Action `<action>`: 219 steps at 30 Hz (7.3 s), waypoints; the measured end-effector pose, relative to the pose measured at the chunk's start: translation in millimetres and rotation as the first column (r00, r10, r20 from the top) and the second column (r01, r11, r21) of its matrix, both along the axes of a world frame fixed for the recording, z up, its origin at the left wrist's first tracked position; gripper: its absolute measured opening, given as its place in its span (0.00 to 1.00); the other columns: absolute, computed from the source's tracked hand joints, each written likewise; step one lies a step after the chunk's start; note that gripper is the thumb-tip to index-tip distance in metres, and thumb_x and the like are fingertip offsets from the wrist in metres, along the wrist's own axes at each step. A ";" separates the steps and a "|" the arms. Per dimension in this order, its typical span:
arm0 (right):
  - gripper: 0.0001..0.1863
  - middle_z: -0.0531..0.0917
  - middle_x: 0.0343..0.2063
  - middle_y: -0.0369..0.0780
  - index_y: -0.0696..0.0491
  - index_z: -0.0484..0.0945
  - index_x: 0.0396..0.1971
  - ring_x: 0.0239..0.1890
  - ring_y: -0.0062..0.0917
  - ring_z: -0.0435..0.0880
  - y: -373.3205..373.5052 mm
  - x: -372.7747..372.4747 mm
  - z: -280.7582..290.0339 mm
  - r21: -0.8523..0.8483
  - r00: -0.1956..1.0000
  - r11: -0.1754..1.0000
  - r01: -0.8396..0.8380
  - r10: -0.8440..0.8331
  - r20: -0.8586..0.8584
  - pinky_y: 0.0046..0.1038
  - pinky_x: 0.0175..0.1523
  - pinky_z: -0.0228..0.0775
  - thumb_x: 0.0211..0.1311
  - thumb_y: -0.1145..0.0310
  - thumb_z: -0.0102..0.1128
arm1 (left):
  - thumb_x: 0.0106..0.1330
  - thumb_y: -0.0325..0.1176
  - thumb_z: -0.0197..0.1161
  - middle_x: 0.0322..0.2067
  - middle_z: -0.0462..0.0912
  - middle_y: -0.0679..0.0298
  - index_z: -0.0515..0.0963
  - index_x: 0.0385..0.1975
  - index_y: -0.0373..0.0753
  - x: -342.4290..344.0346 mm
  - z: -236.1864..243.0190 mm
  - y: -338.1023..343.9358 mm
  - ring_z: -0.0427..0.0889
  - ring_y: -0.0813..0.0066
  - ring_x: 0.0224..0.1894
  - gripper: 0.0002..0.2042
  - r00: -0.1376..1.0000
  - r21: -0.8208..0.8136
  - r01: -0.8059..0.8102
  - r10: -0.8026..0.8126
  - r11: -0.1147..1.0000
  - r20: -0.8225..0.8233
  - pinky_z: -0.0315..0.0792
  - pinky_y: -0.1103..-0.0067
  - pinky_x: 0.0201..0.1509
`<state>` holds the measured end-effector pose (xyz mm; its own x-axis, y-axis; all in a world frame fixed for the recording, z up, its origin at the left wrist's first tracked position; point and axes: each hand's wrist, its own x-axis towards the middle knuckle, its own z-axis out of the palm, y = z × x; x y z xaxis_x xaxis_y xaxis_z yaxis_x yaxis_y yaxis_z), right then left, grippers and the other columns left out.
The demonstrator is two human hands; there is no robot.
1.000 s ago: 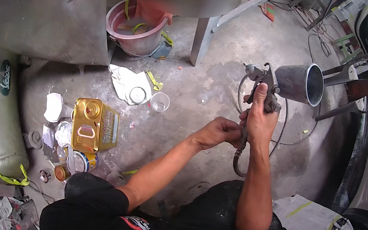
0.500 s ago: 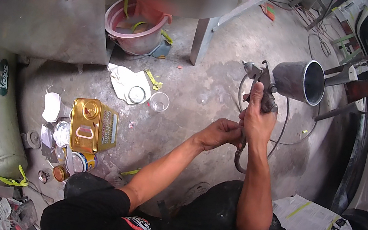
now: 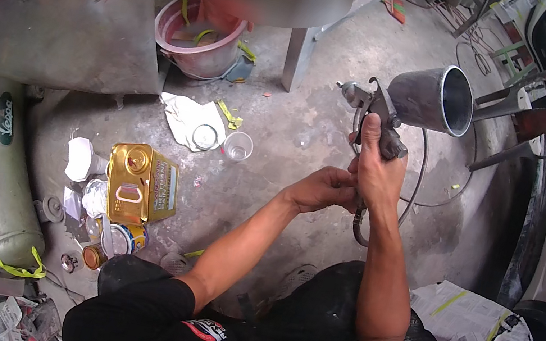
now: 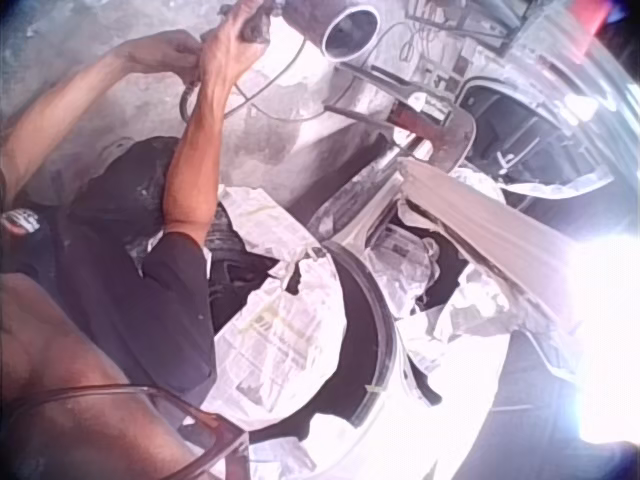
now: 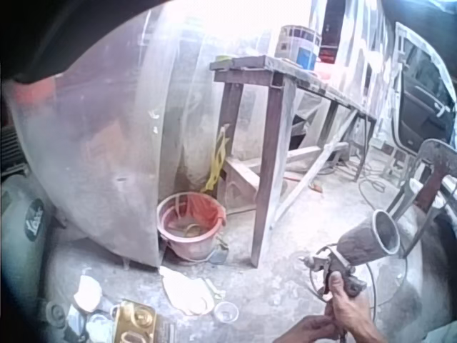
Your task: The person sits on the floor and prepares a paint mixture. They pour liquid from a large gold can into a metal cup, then use a flat metal bar to stir the contents. They also open a small paint can and add its contents to the cup, continuing to stir the mixture.
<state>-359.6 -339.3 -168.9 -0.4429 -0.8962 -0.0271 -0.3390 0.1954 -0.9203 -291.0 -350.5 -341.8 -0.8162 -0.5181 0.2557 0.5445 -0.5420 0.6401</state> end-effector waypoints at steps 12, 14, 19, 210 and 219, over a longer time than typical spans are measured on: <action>0.25 0.78 0.16 0.34 0.58 0.84 0.33 0.16 0.16 0.73 2.5 7.5 3.8 0.023 0.985 0.986 -0.167 0.168 -0.033 0.23 0.22 0.61 0.68 0.46 0.65 | 0.70 0.33 0.67 0.44 0.87 0.63 0.83 0.49 0.35 5.7 -3.9 -4.0 0.85 0.76 0.45 0.12 0.998 -0.006 -0.025 0.025 1.000 -0.056 0.78 0.72 0.55; 0.26 0.79 0.17 0.34 0.59 0.84 0.36 0.17 0.16 0.73 4.9 15.1 6.7 -0.019 0.981 0.980 -0.196 0.196 -0.007 0.23 0.22 0.62 0.69 0.45 0.64 | 0.69 0.32 0.68 0.43 0.88 0.64 0.84 0.47 0.36 17.6 1.2 -9.9 0.84 0.76 0.46 0.11 0.998 -0.099 -0.053 0.056 0.994 0.034 0.77 0.74 0.54; 0.29 0.79 0.18 0.35 0.56 0.83 0.40 0.16 0.16 0.75 17.8 15.7 18.5 0.115 0.951 0.946 -0.303 0.293 0.099 0.24 0.19 0.64 0.73 0.40 0.54 | 0.65 0.28 0.70 0.35 0.86 0.69 0.86 0.37 0.39 44.8 36.6 -10.0 0.83 0.78 0.44 0.03 0.991 -0.093 -0.110 0.117 0.990 0.068 0.75 0.75 0.53; 0.31 0.78 0.23 0.36 0.54 0.76 0.32 0.13 0.18 0.74 14.3 -33.5 28.6 -0.109 0.981 0.975 0.191 -0.195 -0.024 0.23 0.15 0.63 0.67 0.35 0.56 | 0.74 0.38 0.63 0.41 0.88 0.64 0.78 0.59 0.34 -0.7 50.8 0.0 0.82 0.81 0.41 0.19 0.963 -0.232 -0.059 0.117 0.971 0.244 0.77 0.79 0.48; 0.29 0.83 0.28 0.39 0.55 0.78 0.36 0.12 0.19 0.75 4.9 -29.8 10.0 -0.068 0.992 0.992 0.109 -0.113 -0.053 0.23 0.14 0.62 0.70 0.38 0.56 | 0.73 0.40 0.64 0.33 0.88 0.68 0.87 0.40 0.37 -4.0 42.2 4.3 0.81 0.82 0.37 0.12 0.970 -0.293 -0.038 0.106 0.955 0.221 0.72 0.80 0.40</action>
